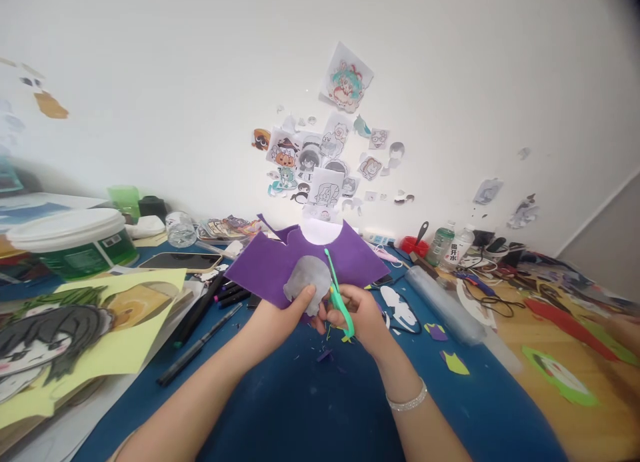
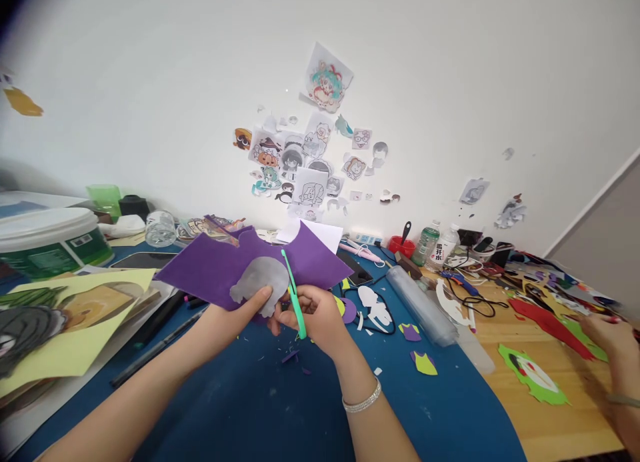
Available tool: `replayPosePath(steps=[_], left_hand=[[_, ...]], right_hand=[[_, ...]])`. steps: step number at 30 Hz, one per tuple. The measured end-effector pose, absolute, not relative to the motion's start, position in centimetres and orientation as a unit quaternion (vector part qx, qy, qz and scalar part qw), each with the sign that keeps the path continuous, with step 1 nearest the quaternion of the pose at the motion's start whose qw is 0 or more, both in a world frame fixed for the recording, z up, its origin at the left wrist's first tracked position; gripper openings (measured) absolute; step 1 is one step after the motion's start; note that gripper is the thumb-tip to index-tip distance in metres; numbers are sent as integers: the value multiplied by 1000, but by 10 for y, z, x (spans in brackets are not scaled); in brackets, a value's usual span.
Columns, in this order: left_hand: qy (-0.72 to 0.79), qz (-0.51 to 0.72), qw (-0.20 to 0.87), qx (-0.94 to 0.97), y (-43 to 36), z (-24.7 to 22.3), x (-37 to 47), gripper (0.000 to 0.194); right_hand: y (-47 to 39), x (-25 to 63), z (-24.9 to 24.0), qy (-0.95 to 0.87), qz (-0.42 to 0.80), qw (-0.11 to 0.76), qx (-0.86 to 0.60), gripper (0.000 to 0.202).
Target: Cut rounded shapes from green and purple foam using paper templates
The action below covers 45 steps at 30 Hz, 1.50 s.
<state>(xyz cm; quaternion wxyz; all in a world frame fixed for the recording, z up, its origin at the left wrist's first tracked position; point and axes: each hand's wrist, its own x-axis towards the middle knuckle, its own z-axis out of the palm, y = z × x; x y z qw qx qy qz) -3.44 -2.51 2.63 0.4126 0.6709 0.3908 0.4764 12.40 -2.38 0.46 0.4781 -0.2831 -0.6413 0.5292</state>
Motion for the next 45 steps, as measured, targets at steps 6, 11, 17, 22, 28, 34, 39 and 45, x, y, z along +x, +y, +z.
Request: replayPosePath(steps=[6,11,17,22,28,34,39,45], left_hand=[[354,423,480,682,-27,32,-37,37],[351,416,503,671,-27,36,-40,37],[338,434,505,665,-21,30,-39,42],[346,429,504,665,-23,28,-35,42],[354,430,524,645,-23,28,-36,37],[333,436,543,636,-23,30,-38,34],[332,415,544,649,-24,34,-43,39],[347,382,540,665,-23,36,-47,36]], right_hand=[[-21,126,-2,-640,521,484,-289,34],[-20,128,-5,-637,511,486,-312,34],[-26,122,5,-626,548,488,-261,30],[-27,116,10,-623,569,489,-220,39],[-24,124,4,-644,512,486,-296,33],[-22,127,-1,-645,487,482,-337,35],[-21,127,-1,-636,480,485,-361,37],[-20,130,-4,-652,472,470,-362,36]])
